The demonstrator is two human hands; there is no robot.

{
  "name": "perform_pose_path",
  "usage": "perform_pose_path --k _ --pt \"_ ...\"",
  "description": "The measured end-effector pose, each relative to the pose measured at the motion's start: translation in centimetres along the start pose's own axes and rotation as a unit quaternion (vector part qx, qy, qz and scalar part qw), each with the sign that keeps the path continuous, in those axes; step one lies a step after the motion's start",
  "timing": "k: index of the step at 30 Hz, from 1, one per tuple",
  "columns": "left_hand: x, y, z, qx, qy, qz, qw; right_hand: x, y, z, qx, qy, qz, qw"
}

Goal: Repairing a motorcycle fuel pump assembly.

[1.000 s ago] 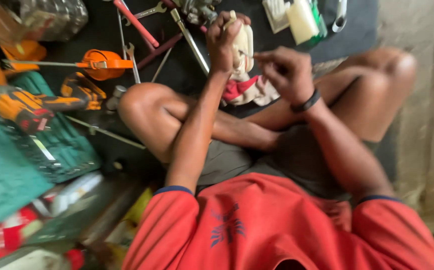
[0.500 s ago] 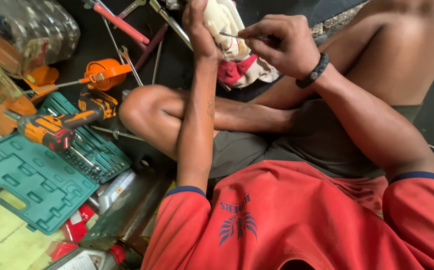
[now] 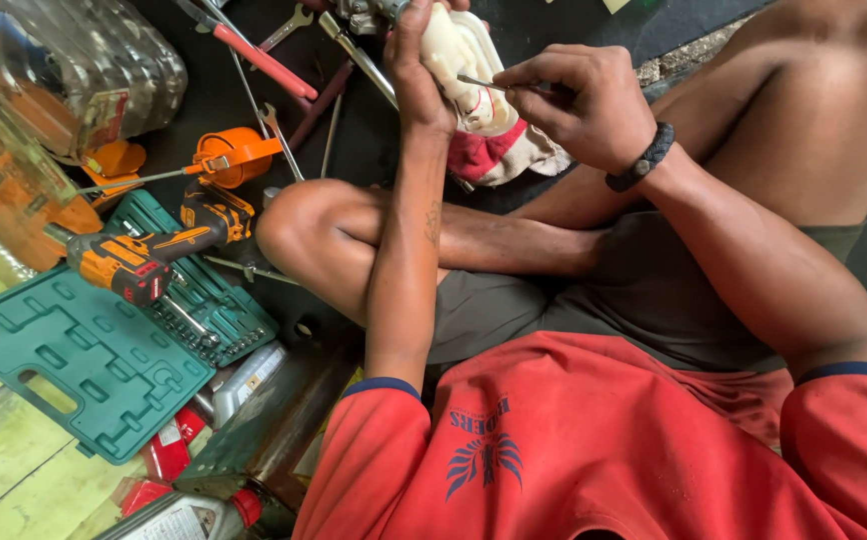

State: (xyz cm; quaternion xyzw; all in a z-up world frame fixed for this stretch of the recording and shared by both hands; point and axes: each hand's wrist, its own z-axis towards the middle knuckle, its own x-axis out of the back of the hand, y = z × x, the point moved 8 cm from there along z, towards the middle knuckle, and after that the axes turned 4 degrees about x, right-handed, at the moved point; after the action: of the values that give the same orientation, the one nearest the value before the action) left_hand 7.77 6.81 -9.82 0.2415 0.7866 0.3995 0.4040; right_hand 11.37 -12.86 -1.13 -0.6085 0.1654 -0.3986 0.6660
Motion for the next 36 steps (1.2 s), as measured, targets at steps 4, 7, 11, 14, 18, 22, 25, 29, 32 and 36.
perform_pose_path --k 4,7,11,14,18,22,25,29,32,36 --pt "0.1 -0.3 0.0 0.028 -0.013 -0.081 0.996 0.0 -0.2 0.0 -0.011 0.001 0.0 1.0" --pt "-0.6 0.3 -0.3 0.016 -0.051 -0.084 0.995 -0.1 -0.2 0.0 -0.018 -0.008 0.016 1.0" --pt "-1.1 0.4 -0.6 0.016 -0.091 -0.089 0.992 -0.2 -0.8 -0.1 0.019 -0.013 0.009 1.0" --pt "-1.6 0.6 -0.9 0.024 -0.106 -0.088 0.99 -0.3 -1.4 0.0 0.029 -0.019 -0.002 0.999" --pt "-2.6 1.2 -1.5 0.032 -0.145 -0.123 0.981 -0.6 -1.6 -0.2 0.033 -0.026 -0.002 0.999" --pt "-3.1 1.5 -1.7 0.042 -0.167 -0.135 0.976 -1.1 -2.7 -0.6 0.056 -0.018 -0.024 0.998" --pt "-3.2 1.5 -1.8 0.039 -0.188 -0.174 0.966 -1.5 -3.9 -1.1 0.075 -0.006 -0.058 0.996" --pt "-3.0 1.5 -1.7 0.03 -0.188 -0.16 0.969 -1.5 -4.4 -1.2 0.074 0.002 -0.075 0.994" --pt "-2.8 1.4 -1.6 0.031 -0.178 -0.152 0.972 -1.4 -4.4 -1.1 0.07 0.004 -0.071 0.995" --pt "-2.8 1.4 -1.6 0.014 -0.177 -0.119 0.977 -1.3 -4.3 -1.2 0.066 0.004 -0.074 0.995"
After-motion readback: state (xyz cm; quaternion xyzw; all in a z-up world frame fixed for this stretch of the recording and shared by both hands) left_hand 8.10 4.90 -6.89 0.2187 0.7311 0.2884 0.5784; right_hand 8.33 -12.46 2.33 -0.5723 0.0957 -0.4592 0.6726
